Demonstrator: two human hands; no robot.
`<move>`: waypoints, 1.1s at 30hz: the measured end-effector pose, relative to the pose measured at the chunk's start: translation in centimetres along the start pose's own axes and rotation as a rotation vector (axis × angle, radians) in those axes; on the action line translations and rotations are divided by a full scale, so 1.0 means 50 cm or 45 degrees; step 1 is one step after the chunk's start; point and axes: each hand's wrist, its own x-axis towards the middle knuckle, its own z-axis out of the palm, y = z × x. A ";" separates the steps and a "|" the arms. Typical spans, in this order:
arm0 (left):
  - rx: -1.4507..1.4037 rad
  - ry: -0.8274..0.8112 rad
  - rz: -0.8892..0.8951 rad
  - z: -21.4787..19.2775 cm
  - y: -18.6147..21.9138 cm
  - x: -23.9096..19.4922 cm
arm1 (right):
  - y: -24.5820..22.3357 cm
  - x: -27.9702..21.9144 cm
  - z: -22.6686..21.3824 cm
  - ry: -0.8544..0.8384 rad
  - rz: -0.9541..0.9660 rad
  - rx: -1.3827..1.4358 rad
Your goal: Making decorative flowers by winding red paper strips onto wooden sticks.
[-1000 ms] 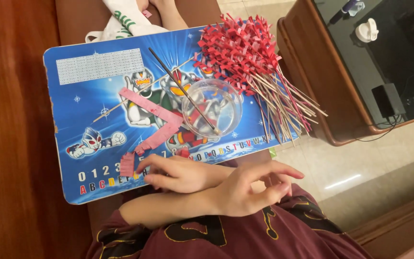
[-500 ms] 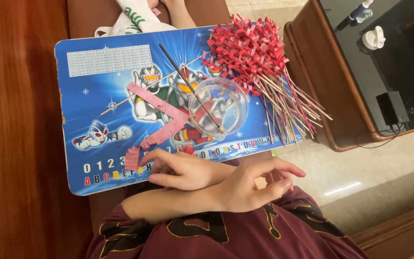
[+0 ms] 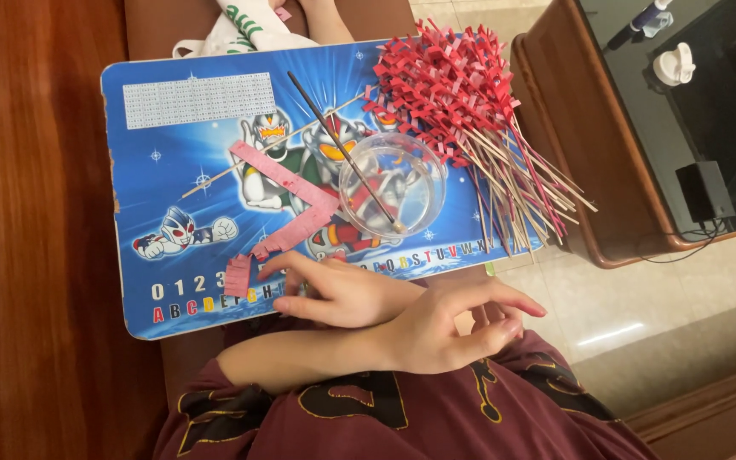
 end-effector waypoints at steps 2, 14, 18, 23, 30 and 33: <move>0.015 0.002 0.007 0.004 -0.007 -0.002 | 0.012 0.000 0.003 -0.030 -0.029 0.051; 0.054 0.016 0.030 0.015 -0.041 -0.009 | 0.036 0.008 0.002 -0.081 0.025 0.198; 0.088 -0.050 -0.086 -0.012 0.022 -0.004 | 0.055 -0.020 -0.045 0.023 0.302 0.432; 0.264 0.090 0.172 -0.188 0.020 -0.071 | 0.028 -0.146 -0.138 0.555 0.091 0.036; 2.326 0.788 -0.150 -0.553 -0.018 -0.224 | 0.085 -0.287 -0.208 0.994 0.045 0.318; 2.557 0.745 -0.260 -0.565 -0.054 -0.246 | 0.086 -0.288 -0.214 1.033 -0.050 0.415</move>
